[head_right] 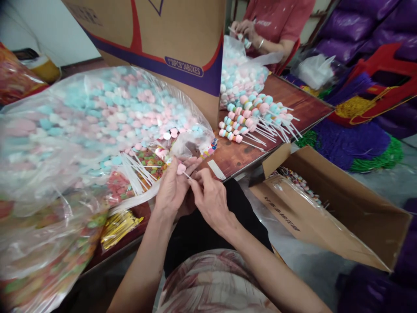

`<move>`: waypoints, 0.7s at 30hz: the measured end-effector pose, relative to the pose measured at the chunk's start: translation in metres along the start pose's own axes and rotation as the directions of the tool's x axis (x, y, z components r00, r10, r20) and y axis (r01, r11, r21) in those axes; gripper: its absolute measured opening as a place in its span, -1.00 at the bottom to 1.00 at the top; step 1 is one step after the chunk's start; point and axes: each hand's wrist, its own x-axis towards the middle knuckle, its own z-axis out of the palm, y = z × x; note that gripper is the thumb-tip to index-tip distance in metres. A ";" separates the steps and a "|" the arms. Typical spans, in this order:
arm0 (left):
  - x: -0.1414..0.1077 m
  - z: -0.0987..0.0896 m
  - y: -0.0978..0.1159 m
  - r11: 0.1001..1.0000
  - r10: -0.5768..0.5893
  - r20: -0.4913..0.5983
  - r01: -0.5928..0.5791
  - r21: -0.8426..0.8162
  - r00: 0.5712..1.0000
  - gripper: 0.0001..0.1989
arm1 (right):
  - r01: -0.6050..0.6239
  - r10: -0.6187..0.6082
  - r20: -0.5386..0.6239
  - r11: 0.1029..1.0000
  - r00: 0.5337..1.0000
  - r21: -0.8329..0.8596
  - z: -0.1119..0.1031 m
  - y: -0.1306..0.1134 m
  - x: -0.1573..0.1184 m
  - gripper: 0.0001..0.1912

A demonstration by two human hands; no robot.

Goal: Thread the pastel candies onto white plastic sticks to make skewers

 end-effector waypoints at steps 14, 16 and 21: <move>-0.011 -0.018 -0.006 0.665 0.429 0.028 -0.336 0.667 0.903 -0.78 | 0.018 0.003 -0.078 0.962 0.997 0.271 -0.001 0.012 -0.007 -0.80; -0.008 -0.022 -0.006 0.588 0.466 0.087 -0.382 0.713 0.880 -0.82 | 0.000 0.020 -0.061 0.952 0.998 0.305 -0.002 0.013 -0.007 -0.80; -0.004 -0.027 -0.001 0.319 0.565 0.233 -0.471 0.822 0.791 -0.85 | -0.019 0.013 0.022 0.944 1.000 0.329 -0.008 0.013 -0.003 -0.80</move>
